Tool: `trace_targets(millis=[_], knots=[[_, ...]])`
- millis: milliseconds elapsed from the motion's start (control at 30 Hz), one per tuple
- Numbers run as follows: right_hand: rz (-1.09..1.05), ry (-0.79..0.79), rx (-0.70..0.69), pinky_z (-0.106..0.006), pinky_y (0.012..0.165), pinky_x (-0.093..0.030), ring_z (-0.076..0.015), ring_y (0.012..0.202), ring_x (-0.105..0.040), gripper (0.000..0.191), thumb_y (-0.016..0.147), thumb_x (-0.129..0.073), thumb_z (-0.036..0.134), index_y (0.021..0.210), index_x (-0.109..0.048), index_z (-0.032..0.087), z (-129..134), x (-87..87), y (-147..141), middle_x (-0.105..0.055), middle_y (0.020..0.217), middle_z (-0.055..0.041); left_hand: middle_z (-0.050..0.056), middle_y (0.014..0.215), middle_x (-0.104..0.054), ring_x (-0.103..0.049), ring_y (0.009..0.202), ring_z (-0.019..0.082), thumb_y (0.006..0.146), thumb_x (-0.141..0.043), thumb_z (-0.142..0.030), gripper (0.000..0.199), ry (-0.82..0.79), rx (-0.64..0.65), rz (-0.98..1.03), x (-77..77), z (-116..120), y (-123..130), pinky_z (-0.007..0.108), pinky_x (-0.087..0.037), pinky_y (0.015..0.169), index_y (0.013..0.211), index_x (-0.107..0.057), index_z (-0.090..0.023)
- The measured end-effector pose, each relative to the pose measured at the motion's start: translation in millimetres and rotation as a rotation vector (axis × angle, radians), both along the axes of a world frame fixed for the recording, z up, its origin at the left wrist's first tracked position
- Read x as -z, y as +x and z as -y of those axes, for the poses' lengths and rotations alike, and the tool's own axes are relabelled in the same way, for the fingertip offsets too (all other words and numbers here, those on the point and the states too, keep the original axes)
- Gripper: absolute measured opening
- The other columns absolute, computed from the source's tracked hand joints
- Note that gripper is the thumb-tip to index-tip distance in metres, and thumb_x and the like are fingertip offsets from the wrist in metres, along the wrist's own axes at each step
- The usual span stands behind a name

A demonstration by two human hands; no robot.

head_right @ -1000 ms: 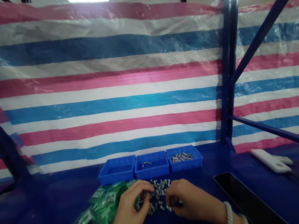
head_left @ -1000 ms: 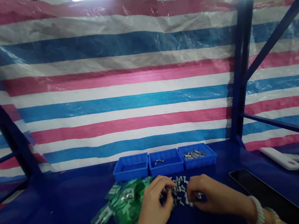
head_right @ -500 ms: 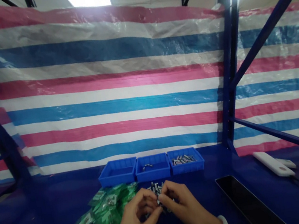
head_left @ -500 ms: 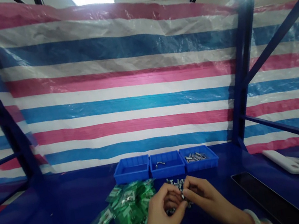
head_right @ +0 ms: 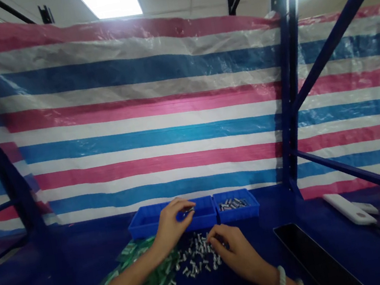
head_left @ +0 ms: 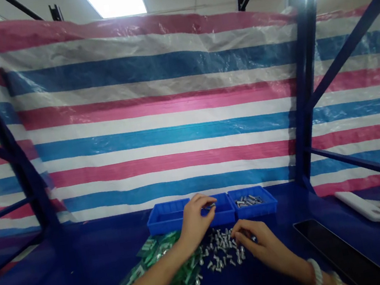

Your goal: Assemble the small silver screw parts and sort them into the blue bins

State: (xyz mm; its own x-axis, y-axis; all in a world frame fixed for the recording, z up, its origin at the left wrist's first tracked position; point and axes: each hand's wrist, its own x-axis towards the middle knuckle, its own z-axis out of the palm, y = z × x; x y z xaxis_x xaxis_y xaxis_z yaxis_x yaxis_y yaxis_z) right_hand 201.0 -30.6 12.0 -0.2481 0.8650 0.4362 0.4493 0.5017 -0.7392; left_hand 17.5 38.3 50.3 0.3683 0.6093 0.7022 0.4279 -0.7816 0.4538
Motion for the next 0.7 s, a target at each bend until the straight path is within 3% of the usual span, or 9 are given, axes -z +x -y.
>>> trace_targets(millis=[67, 133, 267, 367, 467, 600, 700], knots=[[0.129, 0.080, -0.014, -0.027, 0.068, -0.042, -0.0159, 0.072, -0.056, 0.013, 0.085, -0.052, 0.017, 0.084, -0.064, 0.018, -3.1, -0.7, 5.5, -0.063, 0.078, -0.0023, 0.004, 0.097, -0.064, -0.061, 0.091, 0.020, 0.072, -0.058, -0.003, 0.035, 0.011, -0.007, -0.081, 2.9, -14.7, -1.8, 0.038, -0.050, 0.084, 0.102, -0.065, -0.020], [0.257, 0.130, -0.084, -0.030, 0.079, -0.041, -0.0168, 0.080, -0.057, 0.019, 0.078, -0.053, 0.007, 0.086, -0.065, 0.019, -4.1, -0.7, 9.0, -0.064, 0.082, -0.0024, 0.005, 0.104, -0.062, -0.059, 0.099, 0.022, 0.072, -0.055, -0.002, 0.042, 0.021, -0.020, -0.120, 9.1, -15.2, -5.9, 0.041, -0.048, 0.089, 0.109, -0.062, -0.021], [0.429, 0.142, -0.186, -0.032, 0.084, -0.038, -0.0186, 0.090, -0.054, 0.031, 0.068, -0.057, 0.000, 0.088, -0.068, 0.022, -3.8, 4.0, 9.8, -0.066, 0.089, -0.0012, 0.005, 0.109, -0.060, -0.057, 0.104, 0.021, 0.076, -0.048, -0.002, 0.041, 0.021, -0.037, -0.148, 19.5, 9.6, -17.2, 0.041, -0.046, 0.092, 0.110, -0.060, -0.023], [0.473, 0.129, -0.186, -0.032, 0.079, -0.037, -0.0199, 0.090, -0.053, 0.025, 0.073, -0.058, 0.002, 0.081, -0.069, 0.023, -4.8, 7.2, 8.2, -0.068, 0.084, -0.0007, 0.005, 0.107, -0.061, -0.057, 0.104, 0.021, 0.077, -0.047, -0.001, 0.038, -0.012, -0.032, -0.123, 21.8, 29.1, -22.3, 0.041, -0.046, 0.092, 0.105, -0.060, -0.022], [0.412, 0.128, -0.179, -0.033, 0.081, -0.038, -0.0200, 0.087, -0.053, 0.016, 0.078, -0.063, 0.008, 0.078, -0.070, 0.022, -5.7, 3.3, 7.6, -0.069, 0.078, -0.0009, 0.005, 0.103, -0.062, -0.058, 0.100, 0.021, 0.077, -0.045, -0.001, 0.034, -0.069, -0.021, -0.073, 22.9, 43.6, -21.7, 0.039, -0.046, 0.089, 0.101, -0.060, -0.021], [0.146, 0.098, -0.138, -0.029, 0.074, -0.043, -0.0186, 0.081, -0.056, 0.003, 0.078, -0.069, 0.018, 0.079, -0.070, 0.021, -3.1, -6.3, 6.7, -0.068, 0.078, -0.0024, 0.003, 0.089, -0.063, -0.061, 0.083, 0.018, 0.071, -0.047, 0.001, 0.035, -0.221, 0.026, -0.017, 29.0, 61.0, -14.1, 0.032, -0.049, 0.076, 0.096, -0.058, -0.020], [-0.001, 0.078, -0.072, -0.028, 0.070, -0.044, -0.0172, 0.077, -0.058, 0.007, 0.081, -0.067, 0.026, 0.080, -0.069, 0.020, 1.4, -7.2, 2.4, -0.065, 0.077, -0.0030, 0.001, 0.081, -0.062, -0.061, 0.071, 0.016, 0.067, -0.052, 0.001, 0.033, -0.402, 0.099, 0.071, 36.5, 71.1, -6.1, 0.026, -0.050, 0.065, 0.093, -0.055, -0.019]])
